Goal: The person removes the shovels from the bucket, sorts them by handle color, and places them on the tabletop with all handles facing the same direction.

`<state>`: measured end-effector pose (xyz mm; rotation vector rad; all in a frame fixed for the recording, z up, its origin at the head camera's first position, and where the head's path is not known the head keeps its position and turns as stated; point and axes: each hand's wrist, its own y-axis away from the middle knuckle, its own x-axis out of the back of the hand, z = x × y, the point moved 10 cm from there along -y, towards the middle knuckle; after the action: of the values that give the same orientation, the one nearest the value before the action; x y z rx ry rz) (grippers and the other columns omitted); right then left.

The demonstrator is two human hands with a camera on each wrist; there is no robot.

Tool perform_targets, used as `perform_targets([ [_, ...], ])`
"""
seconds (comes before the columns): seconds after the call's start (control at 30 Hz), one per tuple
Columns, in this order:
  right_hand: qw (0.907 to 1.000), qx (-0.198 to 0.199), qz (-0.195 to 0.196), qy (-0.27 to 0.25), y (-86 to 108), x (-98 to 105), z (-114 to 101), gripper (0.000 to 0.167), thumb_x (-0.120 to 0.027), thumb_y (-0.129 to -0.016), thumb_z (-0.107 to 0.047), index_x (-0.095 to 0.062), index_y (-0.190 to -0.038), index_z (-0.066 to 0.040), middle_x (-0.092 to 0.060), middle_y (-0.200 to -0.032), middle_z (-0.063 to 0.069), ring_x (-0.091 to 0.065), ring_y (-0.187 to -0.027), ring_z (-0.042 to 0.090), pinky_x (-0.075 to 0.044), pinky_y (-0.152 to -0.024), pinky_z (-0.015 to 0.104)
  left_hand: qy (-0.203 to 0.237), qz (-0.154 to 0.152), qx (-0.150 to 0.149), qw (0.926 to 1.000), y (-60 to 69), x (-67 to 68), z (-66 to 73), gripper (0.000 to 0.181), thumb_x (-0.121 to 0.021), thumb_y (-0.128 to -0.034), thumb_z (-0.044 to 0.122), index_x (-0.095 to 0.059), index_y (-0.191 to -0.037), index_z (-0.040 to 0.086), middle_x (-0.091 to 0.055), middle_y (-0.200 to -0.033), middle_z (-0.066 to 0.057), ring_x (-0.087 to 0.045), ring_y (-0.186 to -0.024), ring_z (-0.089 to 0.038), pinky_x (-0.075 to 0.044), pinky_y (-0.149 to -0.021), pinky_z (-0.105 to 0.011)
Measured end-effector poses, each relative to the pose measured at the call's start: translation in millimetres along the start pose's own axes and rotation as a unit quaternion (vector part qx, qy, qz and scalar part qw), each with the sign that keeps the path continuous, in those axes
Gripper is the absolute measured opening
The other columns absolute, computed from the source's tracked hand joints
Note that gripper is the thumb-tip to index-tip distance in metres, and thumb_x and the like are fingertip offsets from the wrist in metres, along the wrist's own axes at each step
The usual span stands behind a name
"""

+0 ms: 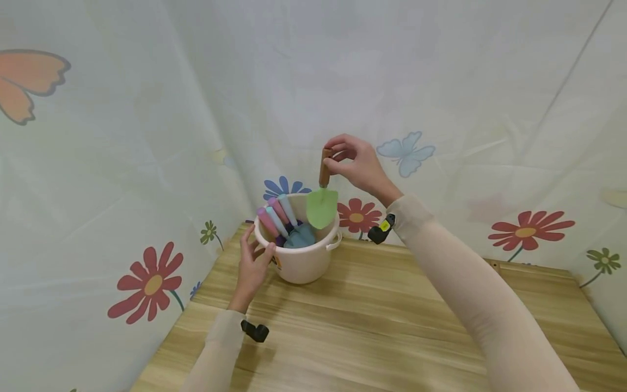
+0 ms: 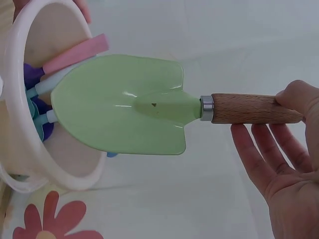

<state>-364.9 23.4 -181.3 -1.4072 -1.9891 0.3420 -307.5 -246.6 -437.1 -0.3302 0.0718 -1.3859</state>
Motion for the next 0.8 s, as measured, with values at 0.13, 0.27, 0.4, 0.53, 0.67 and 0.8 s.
perform_targets([
  [0.13,0.9999,-0.002,0.005,0.01,6.8,13.8,0.6,0.03,-0.07,-0.095,-0.003,-0.065,-0.124,0.003,-0.068,-0.114,0.021,-0.067,-0.101,0.036,-0.061,-0.083,0.033,-0.011,-0.003,0.002,0.9999,5.2,-0.4,13.5,0.077,-0.065,-0.1024,0.024,-0.019,-0.163,0.017,-0.037,-0.157,-0.029,-0.049,-0.133,-0.048,-0.05,-0.099,-0.057],
  [0.27,0.9999,-0.005,0.009,0.011,12.5,26.4,2.8,0.031,-0.07,-0.095,-0.003,-0.064,-0.125,0.004,-0.067,-0.116,0.022,-0.067,-0.101,0.037,-0.06,-0.082,0.029,-0.013,0.0,0.006,0.9999,2.8,1.2,6.1,0.077,-0.065,-0.1021,0.026,-0.019,-0.163,0.021,-0.037,-0.157,-0.028,-0.049,-0.133,-0.048,-0.05,-0.099,-0.058],
  [0.4,0.9999,-0.008,0.01,-0.002,18.5,38.3,6.2,0.031,-0.07,-0.095,0.0,-0.064,-0.125,0.006,-0.067,-0.115,0.025,-0.066,-0.099,0.04,-0.061,-0.079,0.031,-0.008,0.002,0.007,0.9999,-2.0,2.4,-8.6,0.077,-0.065,-0.1019,0.032,-0.018,-0.163,0.03,-0.036,-0.159,-0.023,-0.047,-0.135,-0.046,-0.049,-0.101,-0.059],
  [0.53,0.9997,-0.019,0.008,-0.016,25.7,50.0,11.0,0.03,-0.069,-0.095,0.001,-0.064,-0.124,0.008,-0.066,-0.115,0.026,-0.065,-0.098,0.041,-0.063,-0.078,0.038,-0.011,0.008,-0.001,0.9999,-2.0,3.1,-13.4,0.076,-0.066,-0.1014,0.037,-0.019,-0.161,0.036,-0.037,-0.159,-0.019,-0.049,-0.134,-0.043,-0.051,-0.099,-0.057],
  [0.67,0.9994,-0.034,0.009,0.001,34.3,63.4,20.3,0.031,-0.069,-0.096,0.0,-0.063,-0.125,0.007,-0.066,-0.116,0.024,-0.066,-0.098,0.037,-0.063,-0.078,0.039,-0.015,0.011,-0.008,0.9998,-1.2,3.3,-13.6,0.075,-0.066,-0.1011,0.04,-0.021,-0.161,0.038,-0.039,-0.159,-0.018,-0.05,-0.133,-0.042,-0.052,-0.097,-0.058],
  [0.8,0.9989,-0.042,0.01,0.016,42.4,77.5,39.6,0.032,-0.07,-0.096,0.0,-0.064,-0.127,0.005,-0.066,-0.118,0.025,-0.067,-0.098,0.037,-0.063,-0.076,0.038,-0.015,0.011,-0.01,0.9998,-1.7,2.7,-12.3,0.074,-0.066,-0.1007,0.041,-0.021,-0.16,0.039,-0.038,-0.159,-0.019,-0.05,-0.133,-0.043,-0.05,-0.098,-0.059],
])
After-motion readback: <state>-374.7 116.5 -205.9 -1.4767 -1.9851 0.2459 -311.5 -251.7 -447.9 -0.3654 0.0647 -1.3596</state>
